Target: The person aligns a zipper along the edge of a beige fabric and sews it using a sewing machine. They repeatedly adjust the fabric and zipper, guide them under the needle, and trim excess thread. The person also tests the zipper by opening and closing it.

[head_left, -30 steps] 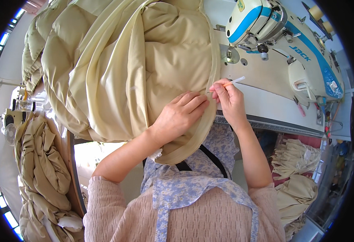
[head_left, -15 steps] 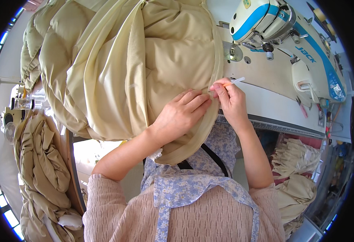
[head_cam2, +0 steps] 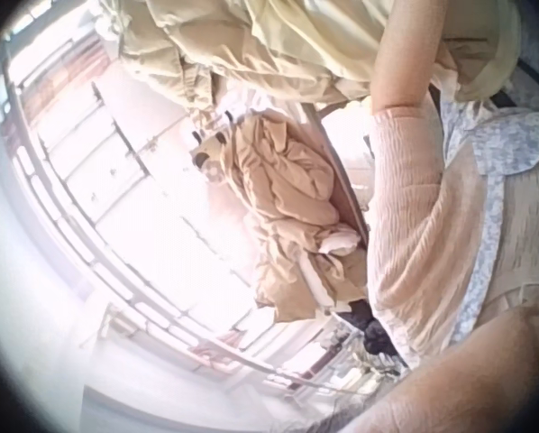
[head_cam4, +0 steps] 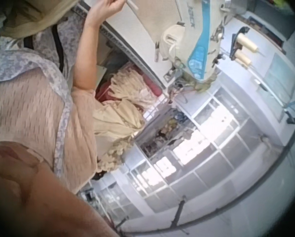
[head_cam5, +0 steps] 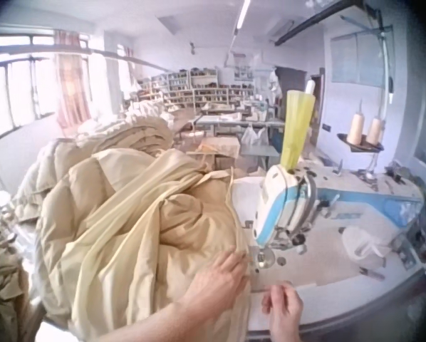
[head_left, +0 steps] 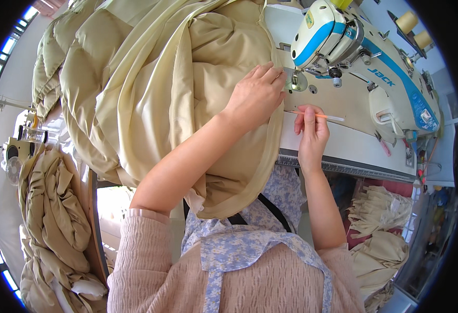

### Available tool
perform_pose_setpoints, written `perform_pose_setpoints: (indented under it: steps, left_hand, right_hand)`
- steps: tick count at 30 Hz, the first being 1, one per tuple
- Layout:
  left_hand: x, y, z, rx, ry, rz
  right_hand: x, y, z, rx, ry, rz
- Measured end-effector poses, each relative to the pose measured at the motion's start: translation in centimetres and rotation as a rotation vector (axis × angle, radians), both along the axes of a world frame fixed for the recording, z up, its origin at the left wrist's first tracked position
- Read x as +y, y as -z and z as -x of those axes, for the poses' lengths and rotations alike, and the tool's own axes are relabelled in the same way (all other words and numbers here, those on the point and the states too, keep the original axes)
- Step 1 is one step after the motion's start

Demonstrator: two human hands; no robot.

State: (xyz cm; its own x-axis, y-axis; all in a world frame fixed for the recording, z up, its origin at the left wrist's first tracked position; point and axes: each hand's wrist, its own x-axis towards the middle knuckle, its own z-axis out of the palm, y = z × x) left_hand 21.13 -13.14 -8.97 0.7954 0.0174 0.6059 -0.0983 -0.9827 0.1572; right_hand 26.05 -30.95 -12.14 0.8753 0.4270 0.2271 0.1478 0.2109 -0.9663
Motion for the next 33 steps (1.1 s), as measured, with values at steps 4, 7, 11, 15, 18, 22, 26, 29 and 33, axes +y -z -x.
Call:
perform_pose_setpoints:
  steps: [4, 7, 11, 15, 18, 22, 26, 29, 33]
  left_hand:
    - [2.1, 3.5, 2.3, 0.215, 0.016, 0.02]
    - [4.1, 1.8, 8.1, 0.315, 0.08, 0.051]
    - [4.0, 0.8, 9.9, 0.328, 0.086, 0.079]
    - [3.4, 0.8, 9.3, 0.309, 0.072, 0.087]
    - [3.5, 0.6, 9.2, 0.32, 0.076, 0.099]
    - [3.6, 0.3, 8.9, 0.34, 0.075, 0.104]
    - [3.7, 0.2, 8.9, 0.335, 0.053, 0.093]
    - [3.6, 0.3, 8.8, 0.279, 0.056, 0.068]
    - [3.7, 0.3, 8.7, 0.268, 0.06, 0.066]
  right_hand:
    - [-0.4, -0.1, -0.3, 0.029, 0.004, -0.05]
    - [-1.1, 0.2, -0.1, -0.003, -0.059, 0.002]
    - [3.1, -1.2, 0.2, -0.069, -0.192, 0.018]
    - [7.5, -1.1, -1.5, -0.109, -0.276, 0.139]
    - [9.3, -0.7, -2.5, -0.17, -0.289, 0.226]
    - [10.0, 0.3, -2.9, -0.244, -0.276, 0.268]
    - [10.2, 0.6, -2.9, -0.309, -0.296, 0.299]
    - [10.2, 0.5, -2.7, -0.345, -0.285, 0.325]
    - [10.3, 0.5, -2.6, -0.368, -0.282, 0.331]
